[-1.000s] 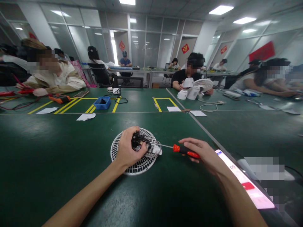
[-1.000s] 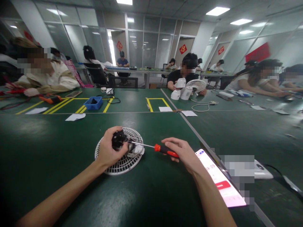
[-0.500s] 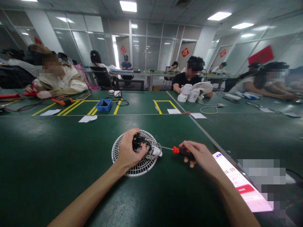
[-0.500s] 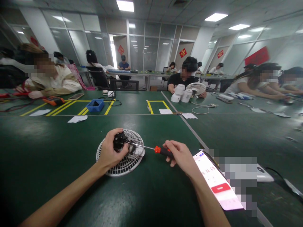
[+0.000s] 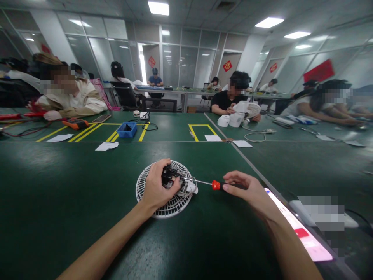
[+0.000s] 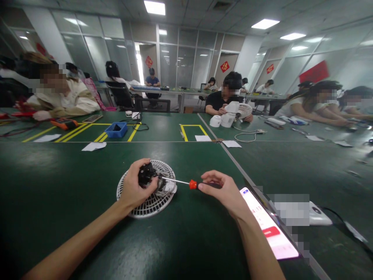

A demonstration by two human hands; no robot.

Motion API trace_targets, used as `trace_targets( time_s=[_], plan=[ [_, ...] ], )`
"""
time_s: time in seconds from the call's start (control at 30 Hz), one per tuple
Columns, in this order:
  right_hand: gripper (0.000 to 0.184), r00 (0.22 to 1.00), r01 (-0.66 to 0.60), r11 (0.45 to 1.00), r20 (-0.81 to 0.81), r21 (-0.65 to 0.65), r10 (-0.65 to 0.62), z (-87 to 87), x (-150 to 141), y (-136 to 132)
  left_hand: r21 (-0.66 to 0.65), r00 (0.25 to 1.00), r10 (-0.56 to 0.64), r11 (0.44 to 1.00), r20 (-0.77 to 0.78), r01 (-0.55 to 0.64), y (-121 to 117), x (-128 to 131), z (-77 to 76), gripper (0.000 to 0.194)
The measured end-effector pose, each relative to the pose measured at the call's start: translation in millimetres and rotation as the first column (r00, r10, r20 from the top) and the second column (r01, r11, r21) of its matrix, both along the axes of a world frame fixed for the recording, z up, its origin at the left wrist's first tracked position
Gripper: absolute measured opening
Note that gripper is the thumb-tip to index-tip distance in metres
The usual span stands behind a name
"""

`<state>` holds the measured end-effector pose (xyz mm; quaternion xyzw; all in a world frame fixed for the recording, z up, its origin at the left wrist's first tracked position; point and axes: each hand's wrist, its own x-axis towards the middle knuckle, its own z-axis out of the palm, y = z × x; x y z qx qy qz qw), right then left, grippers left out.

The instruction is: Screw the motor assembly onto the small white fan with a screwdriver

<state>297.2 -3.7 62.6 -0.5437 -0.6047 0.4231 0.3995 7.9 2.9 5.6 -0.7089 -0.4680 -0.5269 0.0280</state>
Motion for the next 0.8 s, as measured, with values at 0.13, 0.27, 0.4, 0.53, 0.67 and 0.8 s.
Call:
trace_targets(
  time_s=[0.13, 0.27, 0.4, 0.53, 0.67, 0.8],
  plan=[
    [0.039, 1.0, -0.002, 1.0, 0.02, -0.007, 0.002, -3.8, -5.0, 0.4, -0.004, 1.0, -0.007, 1.0, 0.005, 0.007, 0.2, 0.0, -0.2, 0.049],
    [0.047, 0.997, 0.044, 0.993, 0.063, -0.109, -0.037, -9.2, -9.4, 0.7, -0.007, 1.0, -0.003, 1.0, 0.014, 0.003, -0.5, -0.1, 0.0, 0.05],
    [0.05, 0.998, 0.014, 0.985, 0.068, -0.175, -0.003, -6.6, -9.5, 0.1, -0.004, 1.0, -0.004, 1.0, 0.011, 0.004, -0.8, 0.2, 0.9, 0.05],
    [0.061, 0.997, 0.082, 0.992, 0.009, -0.101, -0.081, -2.8, -7.7, -0.4, 0.002, 1.0, 0.001, 1.0, 0.009, -0.001, -0.5, 0.1, 1.1, 0.05],
    [0.071, 0.987, 0.121, 0.992, -0.097, -0.045, -0.125, -4.0, -7.5, 0.6, 0.011, 1.0, 0.002, 1.0, 0.01, -0.002, 0.2, -0.7, -0.1, 0.052],
    [0.062, 0.988, 0.122, 0.991, -0.091, -0.061, -0.127, -5.4, -10.0, 0.4, 0.008, 1.0, -0.004, 1.0, 0.026, 0.004, 0.6, -0.8, -0.8, 0.052]
  ],
)
